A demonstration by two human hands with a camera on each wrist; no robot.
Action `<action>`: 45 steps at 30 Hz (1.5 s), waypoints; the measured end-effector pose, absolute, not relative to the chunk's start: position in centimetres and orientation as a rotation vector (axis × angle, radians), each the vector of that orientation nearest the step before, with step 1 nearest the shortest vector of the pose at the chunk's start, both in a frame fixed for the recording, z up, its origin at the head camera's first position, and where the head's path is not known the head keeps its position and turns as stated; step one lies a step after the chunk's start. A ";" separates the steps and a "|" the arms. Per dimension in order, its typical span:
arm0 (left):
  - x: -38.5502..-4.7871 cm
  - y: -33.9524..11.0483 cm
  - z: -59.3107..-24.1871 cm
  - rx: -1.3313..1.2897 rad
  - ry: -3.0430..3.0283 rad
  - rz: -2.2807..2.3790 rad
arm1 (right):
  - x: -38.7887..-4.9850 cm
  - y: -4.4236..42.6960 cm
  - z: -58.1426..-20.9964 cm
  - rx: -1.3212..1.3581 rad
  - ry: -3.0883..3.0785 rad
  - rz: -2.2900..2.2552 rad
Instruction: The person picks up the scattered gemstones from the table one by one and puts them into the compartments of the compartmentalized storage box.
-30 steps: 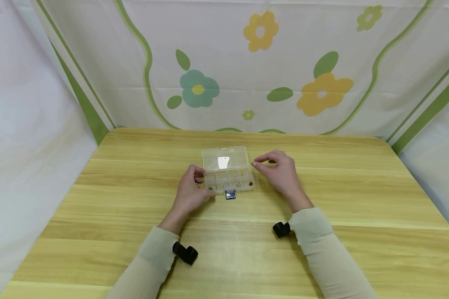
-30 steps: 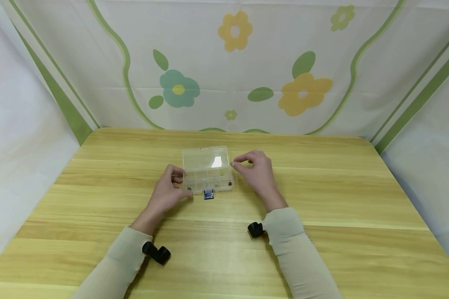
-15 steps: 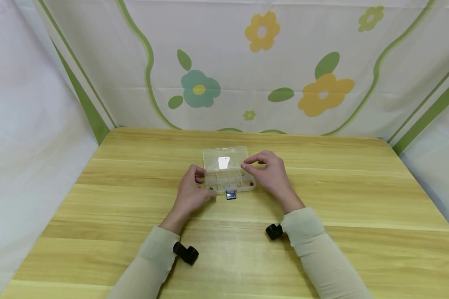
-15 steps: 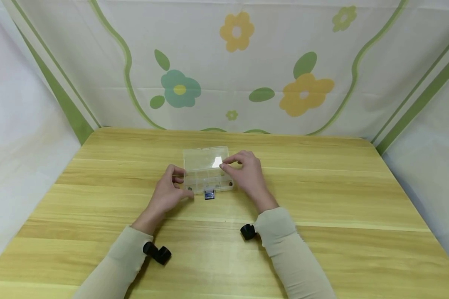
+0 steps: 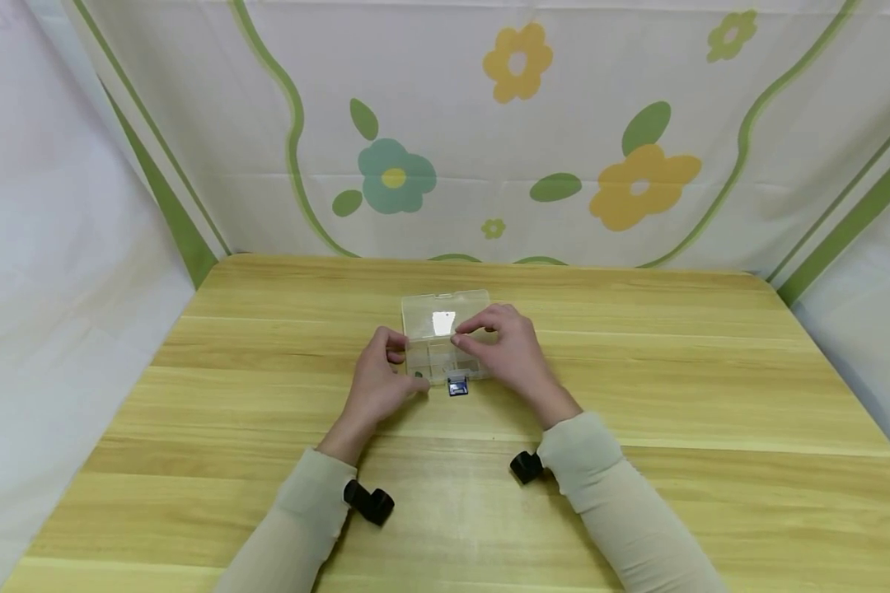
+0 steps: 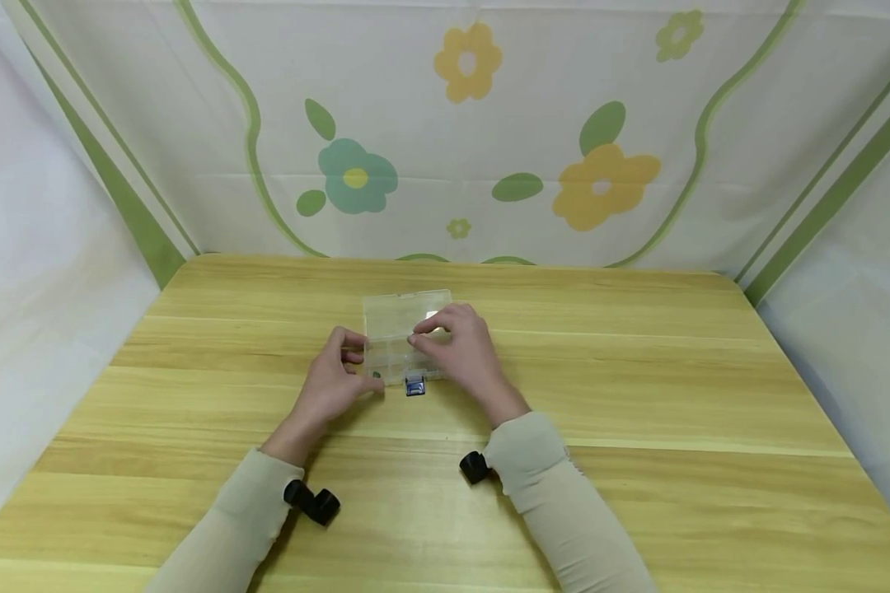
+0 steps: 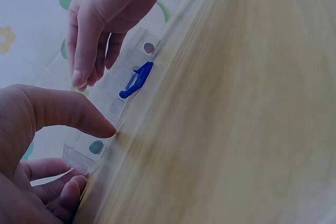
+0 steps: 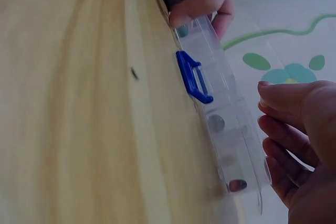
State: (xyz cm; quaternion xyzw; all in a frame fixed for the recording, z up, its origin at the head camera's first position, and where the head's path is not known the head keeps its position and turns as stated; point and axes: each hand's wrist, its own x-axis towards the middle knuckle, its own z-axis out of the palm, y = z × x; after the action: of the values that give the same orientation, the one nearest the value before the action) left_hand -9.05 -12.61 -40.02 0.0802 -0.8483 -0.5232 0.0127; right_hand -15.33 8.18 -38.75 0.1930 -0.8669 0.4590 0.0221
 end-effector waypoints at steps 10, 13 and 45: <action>-9.0 -12.8 -40.2 0.247 -2.648 -1.634 | -14.8 6.7 -38.9 0.728 -2.694 1.359; -9.1 -12.9 -40.2 0.251 -2.646 -1.642 | -14.7 6.3 -39.0 0.779 -2.680 1.331; -8.6 -13.7 -40.8 0.253 -2.683 -1.690 | -13.1 8.4 -38.3 0.801 -2.727 1.068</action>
State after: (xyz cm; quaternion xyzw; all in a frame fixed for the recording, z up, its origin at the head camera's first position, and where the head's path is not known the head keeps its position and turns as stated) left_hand -8.59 -13.74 -40.78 0.0796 -0.8433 -0.5311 -0.0198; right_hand -13.11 8.42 -38.27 0.2635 -0.8968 0.3514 0.0527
